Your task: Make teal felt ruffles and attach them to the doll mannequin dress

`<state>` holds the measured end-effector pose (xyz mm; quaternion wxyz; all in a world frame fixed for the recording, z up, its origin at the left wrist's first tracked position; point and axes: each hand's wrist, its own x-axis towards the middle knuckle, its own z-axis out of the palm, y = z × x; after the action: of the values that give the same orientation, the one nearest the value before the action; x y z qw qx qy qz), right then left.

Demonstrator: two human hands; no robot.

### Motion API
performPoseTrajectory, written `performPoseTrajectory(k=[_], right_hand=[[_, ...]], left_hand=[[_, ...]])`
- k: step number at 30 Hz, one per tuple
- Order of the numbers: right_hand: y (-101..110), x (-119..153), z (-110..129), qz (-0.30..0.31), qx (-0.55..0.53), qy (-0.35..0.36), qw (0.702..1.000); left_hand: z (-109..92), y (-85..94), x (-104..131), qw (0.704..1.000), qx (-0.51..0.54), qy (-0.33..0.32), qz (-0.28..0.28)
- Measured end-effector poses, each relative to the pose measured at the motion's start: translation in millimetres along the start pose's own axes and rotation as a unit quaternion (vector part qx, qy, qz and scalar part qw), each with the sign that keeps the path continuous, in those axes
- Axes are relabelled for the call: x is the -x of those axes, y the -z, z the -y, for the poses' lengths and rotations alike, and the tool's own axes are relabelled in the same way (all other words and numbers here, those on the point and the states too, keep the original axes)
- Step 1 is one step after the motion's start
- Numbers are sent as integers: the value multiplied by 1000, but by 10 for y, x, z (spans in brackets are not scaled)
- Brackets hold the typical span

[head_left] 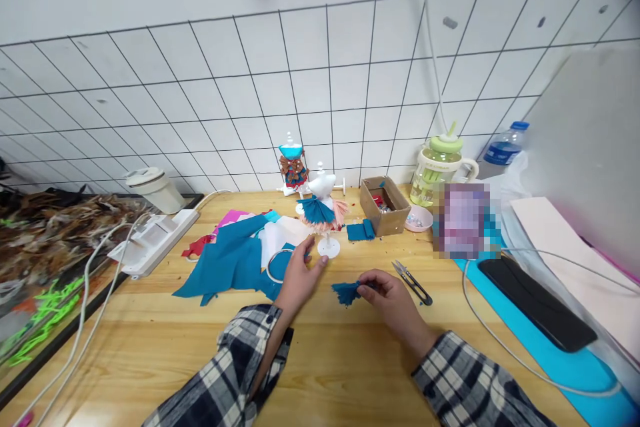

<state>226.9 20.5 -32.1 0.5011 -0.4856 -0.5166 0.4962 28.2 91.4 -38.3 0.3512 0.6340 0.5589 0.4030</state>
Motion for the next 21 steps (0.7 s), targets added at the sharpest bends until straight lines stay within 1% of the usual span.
performPoseTrajectory(k=[2, 3, 5, 7, 8, 11, 13, 15, 17, 19, 21], right_hand=[[33, -56, 78, 4, 9, 12, 1000], [62, -94, 148, 8, 17, 23, 1000], [137, -190, 346, 19, 37, 55, 998], [216, -299, 586, 18, 52, 94, 994], [248, -353, 703, 17, 53, 109, 992], [289, -475, 966, -19, 4, 146, 989], [275, -509, 1052, -9, -27, 146, 989], [247, -514, 1082, 16, -39, 128, 991], [226, -513, 1080, 30, -35, 110, 993], [226, -523, 1066, 26, -26, 102, 994], [247, -549, 1050, 15, -17, 100, 995]], left_hand=[[5, -115, -185, 997, -72, 12, -32], [-5, -171, -267, 993, -117, 14, -29], [-42, -251, -391, 982, -190, 7, -1], [-87, -273, -437, 977, -211, -9, 28], [-108, -263, -425, 977, -212, -15, 37], [-174, -186, -250, 974, -216, -28, 61], [-224, -139, -64, 969, -224, -38, 93], [-275, -123, 115, 968, -220, -48, 114], [-313, -134, 241, 965, -220, -50, 134], [-330, -159, 300, 963, -219, -50, 148], [-325, -184, 310, 966, -206, -49, 149]])
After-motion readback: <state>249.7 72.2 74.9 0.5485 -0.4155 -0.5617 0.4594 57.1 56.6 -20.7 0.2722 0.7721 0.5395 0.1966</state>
